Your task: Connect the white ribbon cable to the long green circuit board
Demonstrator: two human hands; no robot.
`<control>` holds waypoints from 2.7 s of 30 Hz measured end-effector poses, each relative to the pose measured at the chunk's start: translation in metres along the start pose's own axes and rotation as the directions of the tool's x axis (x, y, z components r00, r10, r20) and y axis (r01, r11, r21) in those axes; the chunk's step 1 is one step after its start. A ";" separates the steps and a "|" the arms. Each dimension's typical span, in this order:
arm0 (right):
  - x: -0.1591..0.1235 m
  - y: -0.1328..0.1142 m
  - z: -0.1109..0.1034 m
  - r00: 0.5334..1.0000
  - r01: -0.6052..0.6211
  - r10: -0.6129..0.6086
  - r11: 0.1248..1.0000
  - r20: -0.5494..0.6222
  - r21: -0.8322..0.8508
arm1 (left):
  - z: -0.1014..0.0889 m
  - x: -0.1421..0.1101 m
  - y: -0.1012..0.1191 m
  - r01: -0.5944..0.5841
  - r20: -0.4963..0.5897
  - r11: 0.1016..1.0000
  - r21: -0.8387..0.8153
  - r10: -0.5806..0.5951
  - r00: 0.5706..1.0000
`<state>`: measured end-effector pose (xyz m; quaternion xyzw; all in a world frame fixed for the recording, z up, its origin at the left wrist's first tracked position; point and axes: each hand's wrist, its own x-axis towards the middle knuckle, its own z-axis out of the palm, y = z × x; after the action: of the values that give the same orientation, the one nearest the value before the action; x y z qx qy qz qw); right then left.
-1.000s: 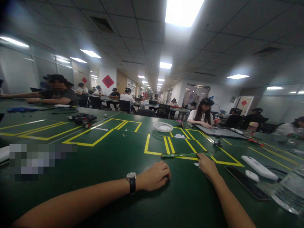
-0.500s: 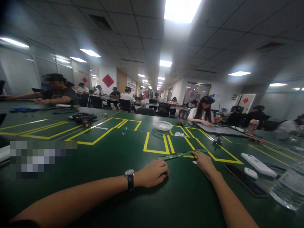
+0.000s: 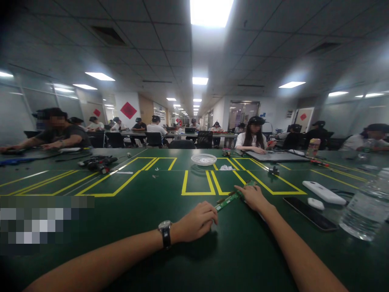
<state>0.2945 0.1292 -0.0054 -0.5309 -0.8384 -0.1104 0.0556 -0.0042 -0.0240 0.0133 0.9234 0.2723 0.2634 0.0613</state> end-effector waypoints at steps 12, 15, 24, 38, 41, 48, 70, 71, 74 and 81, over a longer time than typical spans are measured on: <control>-0.005 -0.065 -0.017 0.994 0.107 -0.111 0.973 0.010 0.203 | 0.011 0.008 -0.017 0.204 -0.283 0.937 -0.282 -0.285 0.916; -0.005 -0.079 -0.018 0.992 0.124 -0.126 0.970 -0.004 0.210 | 0.013 0.009 -0.022 0.261 -0.273 0.909 -0.325 -0.354 0.894; -0.009 -0.107 -0.032 0.986 -0.167 0.167 0.986 -0.007 -0.016 | 0.020 0.009 -0.033 0.318 -0.179 0.842 -0.436 -0.428 0.886; -0.005 -0.127 -0.040 0.995 -0.097 0.102 0.887 0.014 0.451 | 0.029 0.014 -0.048 0.390 -0.054 0.494 -0.777 -0.670 0.741; -0.010 -0.142 -0.042 0.999 -0.024 0.033 0.863 -0.009 0.504 | 0.028 0.016 -0.049 0.365 -0.018 0.361 -0.858 -0.731 0.682; -0.021 -0.165 -0.045 0.979 0.150 -0.073 0.888 -0.188 0.436 | 0.028 0.015 -0.054 0.175 -0.014 0.136 -0.975 -0.827 0.563; -0.025 -0.186 -0.043 0.888 0.396 -0.095 0.657 -0.451 0.642 | 0.029 0.012 -0.057 -0.014 -0.040 0.042 -0.999 -0.725 0.688; -0.025 -0.186 -0.043 0.885 0.407 -0.109 0.651 -0.453 0.640 | 0.028 0.012 -0.056 -0.013 -0.035 0.037 -0.999 -0.721 0.692; -0.029 -0.188 -0.048 0.873 0.449 -0.155 0.626 -0.463 0.637 | 0.027 0.013 -0.054 -0.028 -0.029 0.013 -1.000 -0.730 0.683; -0.022 -0.172 -0.057 0.894 0.387 -0.099 0.662 -0.438 0.642 | 0.026 0.011 -0.054 -0.010 -0.032 0.034 -0.999 -0.728 0.685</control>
<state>0.1475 0.0248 0.0234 -0.3175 -0.8529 0.1205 0.3965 -0.0079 0.0282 -0.0178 0.4189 0.2805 0.5972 0.6238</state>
